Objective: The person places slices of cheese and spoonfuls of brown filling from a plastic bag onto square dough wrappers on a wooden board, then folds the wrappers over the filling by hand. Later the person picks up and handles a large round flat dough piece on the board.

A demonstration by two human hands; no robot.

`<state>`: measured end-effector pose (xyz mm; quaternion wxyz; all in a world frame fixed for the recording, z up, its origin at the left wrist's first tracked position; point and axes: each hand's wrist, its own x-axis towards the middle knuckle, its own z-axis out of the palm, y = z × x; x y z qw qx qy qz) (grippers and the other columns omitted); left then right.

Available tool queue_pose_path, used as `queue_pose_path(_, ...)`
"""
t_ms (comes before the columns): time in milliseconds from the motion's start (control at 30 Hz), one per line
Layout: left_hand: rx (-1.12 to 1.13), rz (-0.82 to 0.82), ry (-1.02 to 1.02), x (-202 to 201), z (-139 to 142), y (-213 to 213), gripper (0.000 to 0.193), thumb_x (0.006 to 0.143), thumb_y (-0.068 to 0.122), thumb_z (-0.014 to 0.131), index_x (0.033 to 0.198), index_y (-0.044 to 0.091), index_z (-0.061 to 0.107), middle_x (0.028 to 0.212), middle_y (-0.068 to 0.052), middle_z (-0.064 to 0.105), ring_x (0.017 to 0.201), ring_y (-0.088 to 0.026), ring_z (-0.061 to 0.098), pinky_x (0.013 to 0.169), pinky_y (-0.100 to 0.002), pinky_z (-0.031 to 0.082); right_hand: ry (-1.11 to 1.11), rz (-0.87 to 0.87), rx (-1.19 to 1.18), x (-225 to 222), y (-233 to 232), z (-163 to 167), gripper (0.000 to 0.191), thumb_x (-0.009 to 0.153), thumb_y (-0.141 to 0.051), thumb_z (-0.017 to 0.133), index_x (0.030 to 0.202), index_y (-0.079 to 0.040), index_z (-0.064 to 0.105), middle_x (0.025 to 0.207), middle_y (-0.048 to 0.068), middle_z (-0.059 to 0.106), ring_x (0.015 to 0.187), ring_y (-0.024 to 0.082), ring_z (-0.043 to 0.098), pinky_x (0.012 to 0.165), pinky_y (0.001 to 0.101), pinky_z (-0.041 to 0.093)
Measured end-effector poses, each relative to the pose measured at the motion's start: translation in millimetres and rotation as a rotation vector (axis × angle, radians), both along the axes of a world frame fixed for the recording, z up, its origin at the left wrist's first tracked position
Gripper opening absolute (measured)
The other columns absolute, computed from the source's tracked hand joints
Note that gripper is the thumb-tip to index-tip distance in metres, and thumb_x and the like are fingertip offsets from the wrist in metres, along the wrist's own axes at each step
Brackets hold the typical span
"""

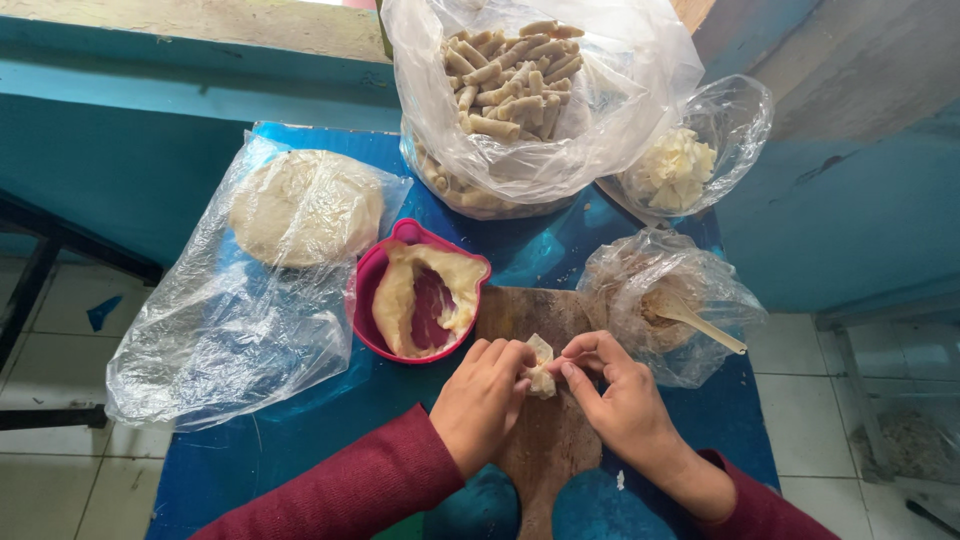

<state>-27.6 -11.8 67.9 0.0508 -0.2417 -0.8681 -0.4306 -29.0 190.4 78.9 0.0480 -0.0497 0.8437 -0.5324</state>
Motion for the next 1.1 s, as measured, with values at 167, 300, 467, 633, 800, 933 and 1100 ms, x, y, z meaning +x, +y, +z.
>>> queue_pose_path(167, -0.034, -0.009, 0.090, -2, 3, -4, 0.031, 0.081, 0.005, 0.071, 0.111, 0.006, 0.059, 0.098, -0.012, 0.061, 0.094, -0.033, 0.057, 0.082, -0.042, 0.049, 0.075, 0.029, 0.053, 0, 0, -2, 0.022, 0.086, -0.001, 0.071, 0.106, -0.003, 0.061, 0.095, 0.008, 0.081, 0.095, 0.015, 0.080, 0.083, 0.0281, 0.061)
queue_pose_path(300, -0.015, -0.065, -0.003, -6, 1, -4, 0.028, 0.086, 0.007, 0.070, 0.112, 0.009, 0.061, 0.096, -0.005, 0.068, 0.096, -0.028, 0.061, 0.083, -0.041, 0.051, 0.093, 0.038, 0.089, 0, 1, -4, 0.024, 0.085, 0.000, 0.072, 0.106, -0.004, 0.062, 0.097, 0.007, 0.081, 0.094, 0.014, 0.080, 0.082, 0.0276, 0.063)
queue_pose_path(467, -0.094, -0.114, 0.138, -7, -5, -7, 0.038, 0.078, 0.004, 0.068, 0.115, 0.010, 0.065, 0.098, -0.005, 0.069, 0.095, -0.027, 0.061, 0.081, -0.039, 0.050, 0.161, 0.047, 0.150, 2, -1, -6, 0.023, 0.083, -0.001, 0.075, 0.104, -0.006, 0.067, 0.091, 0.005, 0.077, 0.084, 0.013, 0.078, 0.072, 0.0274, 0.062)
queue_pose_path(633, -0.208, -0.121, 0.208, -6, -9, -8, 0.025, 0.079, 0.006, 0.064, 0.104, 0.009, 0.066, 0.103, -0.006, 0.066, 0.101, -0.027, 0.059, 0.086, -0.038, 0.049, 0.223, 0.068, 0.175, 2, -6, -5, 0.021, 0.082, -0.002, 0.077, 0.100, -0.006, 0.068, 0.091, 0.006, 0.072, 0.080, 0.017, 0.074, 0.069, 0.0304, 0.059)
queue_pose_path(800, -0.211, -0.123, 0.181, -7, -7, -9, 0.024, 0.077, 0.005, 0.064, 0.100, 0.009, 0.070, 0.100, -0.007, 0.064, 0.100, -0.028, 0.057, 0.088, -0.038, 0.049, 0.540, 0.223, 0.486, 3, 2, 6, 0.016, 0.078, -0.014, 0.079, 0.093, -0.011, 0.075, 0.093, 0.004, 0.069, 0.092, 0.026, 0.062, 0.081, 0.0385, 0.051)
queue_pose_path(933, -0.200, -0.159, 0.189, -10, -1, -13, 0.030, 0.073, 0.003, 0.065, 0.102, 0.008, 0.071, 0.101, -0.007, 0.064, 0.101, -0.029, 0.057, 0.088, -0.038, 0.049, 0.596, 0.317, 0.590, 2, 3, 8, 0.021, 0.076, -0.017, 0.076, 0.096, -0.011, 0.077, 0.095, 0.003, 0.070, 0.095, 0.027, 0.060, 0.081, 0.0412, 0.045)
queue_pose_path(1100, -0.190, -0.181, 0.130, -9, 3, -11, 0.021, 0.079, 0.018, 0.074, 0.094, 0.005, 0.068, 0.098, -0.010, 0.063, 0.097, -0.031, 0.056, 0.083, -0.041, 0.048, 0.532, 0.289, 0.519, -5, -1, 4, 0.007, 0.084, -0.013, 0.073, 0.090, -0.009, 0.072, 0.091, 0.004, 0.067, 0.092, 0.028, 0.058, 0.084, 0.0408, 0.047)
